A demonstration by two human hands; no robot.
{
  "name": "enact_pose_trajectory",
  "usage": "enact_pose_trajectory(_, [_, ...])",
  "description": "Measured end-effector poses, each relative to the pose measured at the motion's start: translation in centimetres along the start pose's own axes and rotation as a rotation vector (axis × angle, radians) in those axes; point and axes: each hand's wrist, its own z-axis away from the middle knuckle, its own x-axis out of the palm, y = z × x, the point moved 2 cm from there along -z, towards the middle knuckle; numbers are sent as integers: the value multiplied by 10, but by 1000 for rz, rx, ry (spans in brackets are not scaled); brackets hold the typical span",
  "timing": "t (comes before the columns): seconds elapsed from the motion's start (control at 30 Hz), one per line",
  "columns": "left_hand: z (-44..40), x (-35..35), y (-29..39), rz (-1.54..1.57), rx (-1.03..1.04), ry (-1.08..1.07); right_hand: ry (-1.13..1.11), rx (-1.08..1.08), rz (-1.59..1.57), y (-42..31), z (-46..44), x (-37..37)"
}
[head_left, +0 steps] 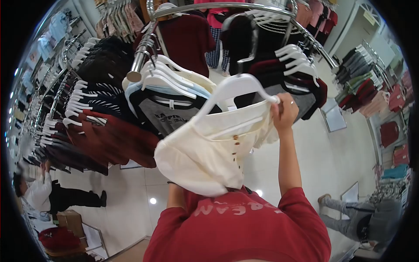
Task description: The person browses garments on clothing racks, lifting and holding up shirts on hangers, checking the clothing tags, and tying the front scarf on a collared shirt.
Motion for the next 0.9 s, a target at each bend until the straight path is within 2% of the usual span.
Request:
enact_pose_trajectory(0.17, [-9,-66,49,268,84,257,-111,-40,-11,-35,-10,59])
enact_pose_trajectory(0.37, [-5,-138,48,419,19,521,-121,-15,-34,-80,-12,134])
enact_pose_trajectory(0.47, [2,-162,39,550,138,523,-169,85,-49,-97,-1,158])
enact_pose_trajectory(0.57, [3,-173,47,510,157,578,-226,199,-53,-97,22,177])
enact_pose_trajectory(0.73, [-11,-186,52,536,150,442,-257,367,-62,-94,38,187])
enact_pose_trajectory(0.9, [-24,-197,47,491,156,319,-232,379,5,-101,37,200])
